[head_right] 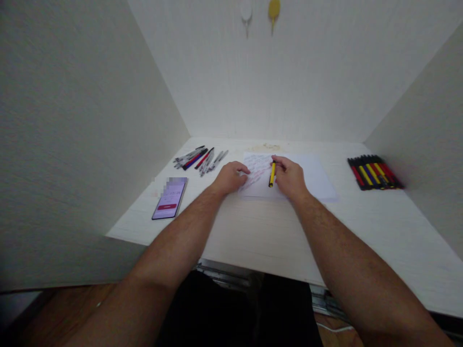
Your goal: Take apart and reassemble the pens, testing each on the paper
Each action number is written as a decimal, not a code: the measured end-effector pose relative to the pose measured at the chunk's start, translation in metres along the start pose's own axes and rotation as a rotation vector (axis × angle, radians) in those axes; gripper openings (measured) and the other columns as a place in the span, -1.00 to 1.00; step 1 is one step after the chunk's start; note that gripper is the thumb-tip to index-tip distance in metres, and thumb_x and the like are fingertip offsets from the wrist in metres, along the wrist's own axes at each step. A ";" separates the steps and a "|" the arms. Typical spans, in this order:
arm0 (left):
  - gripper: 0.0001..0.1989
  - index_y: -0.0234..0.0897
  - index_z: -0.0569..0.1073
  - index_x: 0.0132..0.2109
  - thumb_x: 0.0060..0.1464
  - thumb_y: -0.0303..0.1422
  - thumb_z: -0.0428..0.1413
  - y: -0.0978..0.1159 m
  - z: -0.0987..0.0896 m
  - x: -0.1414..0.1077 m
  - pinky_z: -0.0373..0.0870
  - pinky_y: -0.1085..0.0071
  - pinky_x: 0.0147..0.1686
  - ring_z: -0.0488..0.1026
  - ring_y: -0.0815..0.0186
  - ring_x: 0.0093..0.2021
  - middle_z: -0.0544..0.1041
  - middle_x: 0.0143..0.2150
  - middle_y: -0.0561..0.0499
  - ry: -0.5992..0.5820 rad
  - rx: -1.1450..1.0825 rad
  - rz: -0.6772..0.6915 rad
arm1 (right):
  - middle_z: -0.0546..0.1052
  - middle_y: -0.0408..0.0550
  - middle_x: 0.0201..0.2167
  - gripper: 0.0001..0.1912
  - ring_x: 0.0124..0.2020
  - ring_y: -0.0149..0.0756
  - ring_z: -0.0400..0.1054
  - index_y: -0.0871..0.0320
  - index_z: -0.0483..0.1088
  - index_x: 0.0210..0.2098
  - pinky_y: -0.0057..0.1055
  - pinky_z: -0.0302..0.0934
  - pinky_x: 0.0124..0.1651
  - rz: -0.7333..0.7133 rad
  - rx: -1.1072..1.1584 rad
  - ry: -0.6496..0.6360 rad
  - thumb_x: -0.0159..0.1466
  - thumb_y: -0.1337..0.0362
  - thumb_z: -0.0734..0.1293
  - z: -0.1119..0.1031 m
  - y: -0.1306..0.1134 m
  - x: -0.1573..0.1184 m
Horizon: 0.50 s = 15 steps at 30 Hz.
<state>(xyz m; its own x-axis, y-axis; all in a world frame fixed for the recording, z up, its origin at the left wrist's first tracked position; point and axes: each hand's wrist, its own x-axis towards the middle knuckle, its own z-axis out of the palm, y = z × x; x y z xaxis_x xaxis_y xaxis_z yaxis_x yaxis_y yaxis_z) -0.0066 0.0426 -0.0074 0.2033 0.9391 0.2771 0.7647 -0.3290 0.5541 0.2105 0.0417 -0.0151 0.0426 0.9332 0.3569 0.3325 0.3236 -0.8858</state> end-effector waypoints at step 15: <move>-0.73 -0.32 0.61 -0.19 0.03 -0.24 0.18 0.035 -0.006 -0.010 0.33 0.46 -0.39 0.43 0.40 -0.42 0.60 -0.36 -0.04 -0.142 -0.466 -0.098 | 0.55 -0.22 -0.47 -0.52 -0.55 -0.41 0.39 0.05 0.15 -0.22 -0.51 0.25 -0.56 0.230 0.484 0.215 -0.03 0.24 0.46 0.000 -0.025 0.006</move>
<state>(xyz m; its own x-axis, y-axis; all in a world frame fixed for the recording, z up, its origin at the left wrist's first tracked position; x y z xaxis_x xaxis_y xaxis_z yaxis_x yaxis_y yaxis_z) 0.0150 0.0211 0.0140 0.2498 0.9615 0.1145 0.4359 -0.2172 0.8734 0.2022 0.0393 0.0090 0.2700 0.9517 0.1465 -0.1749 0.1981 -0.9645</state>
